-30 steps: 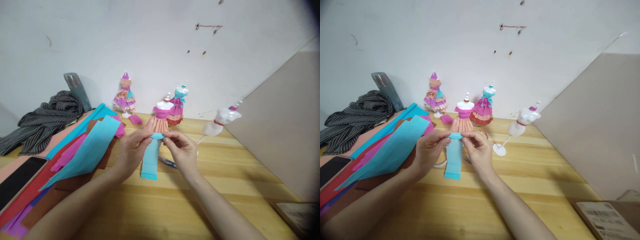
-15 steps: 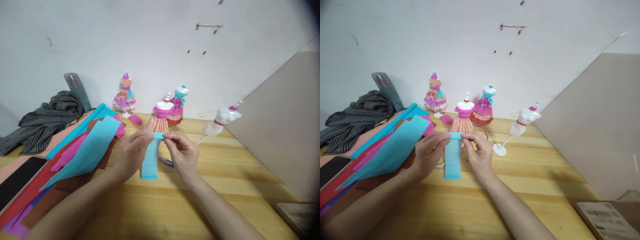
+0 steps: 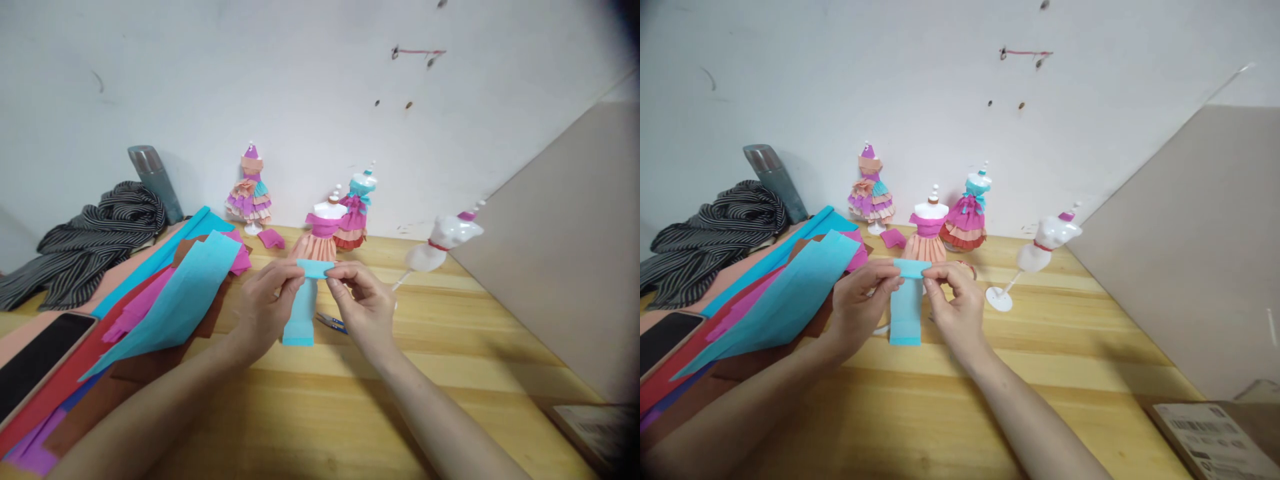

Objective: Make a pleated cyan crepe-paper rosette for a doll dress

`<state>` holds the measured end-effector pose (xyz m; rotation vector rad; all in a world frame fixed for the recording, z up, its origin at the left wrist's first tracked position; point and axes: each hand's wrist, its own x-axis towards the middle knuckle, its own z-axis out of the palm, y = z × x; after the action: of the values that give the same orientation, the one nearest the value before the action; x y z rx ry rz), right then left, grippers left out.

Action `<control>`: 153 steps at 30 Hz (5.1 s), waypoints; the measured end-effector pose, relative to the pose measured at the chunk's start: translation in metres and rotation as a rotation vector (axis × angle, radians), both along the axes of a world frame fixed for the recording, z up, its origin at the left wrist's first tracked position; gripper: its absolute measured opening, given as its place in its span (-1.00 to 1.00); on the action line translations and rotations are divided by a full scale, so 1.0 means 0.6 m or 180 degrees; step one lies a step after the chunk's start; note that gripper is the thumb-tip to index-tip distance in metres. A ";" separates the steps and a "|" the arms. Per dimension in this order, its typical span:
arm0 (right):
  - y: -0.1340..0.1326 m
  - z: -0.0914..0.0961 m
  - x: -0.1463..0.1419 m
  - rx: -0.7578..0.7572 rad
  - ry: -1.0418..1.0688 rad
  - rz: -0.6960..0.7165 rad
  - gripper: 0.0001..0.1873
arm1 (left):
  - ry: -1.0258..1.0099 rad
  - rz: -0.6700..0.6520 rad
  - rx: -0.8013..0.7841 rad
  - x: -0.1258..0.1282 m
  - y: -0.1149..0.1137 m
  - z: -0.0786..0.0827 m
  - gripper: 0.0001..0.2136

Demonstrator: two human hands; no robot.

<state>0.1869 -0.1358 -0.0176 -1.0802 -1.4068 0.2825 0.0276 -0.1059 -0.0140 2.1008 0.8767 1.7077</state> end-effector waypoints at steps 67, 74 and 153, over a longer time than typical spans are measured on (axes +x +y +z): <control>0.007 0.000 -0.004 -0.0327 0.0569 0.0173 -0.90 | -0.0562 -0.0400 -0.0914 0.010 0.000 -0.011 -0.93; 0.011 -0.007 -0.002 -0.0229 0.0463 0.0121 -0.86 | -0.0474 -0.0332 -0.0776 0.007 0.001 -0.015 -0.92; 0.011 -0.014 -0.013 -0.0418 0.0907 0.0082 -0.94 | -0.0025 0.0097 -0.0374 0.006 0.000 -0.016 -0.90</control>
<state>0.1789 -0.1292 -0.0261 -1.0819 -1.1599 0.5324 0.0314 -0.1059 -0.0238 2.0128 0.9864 1.6360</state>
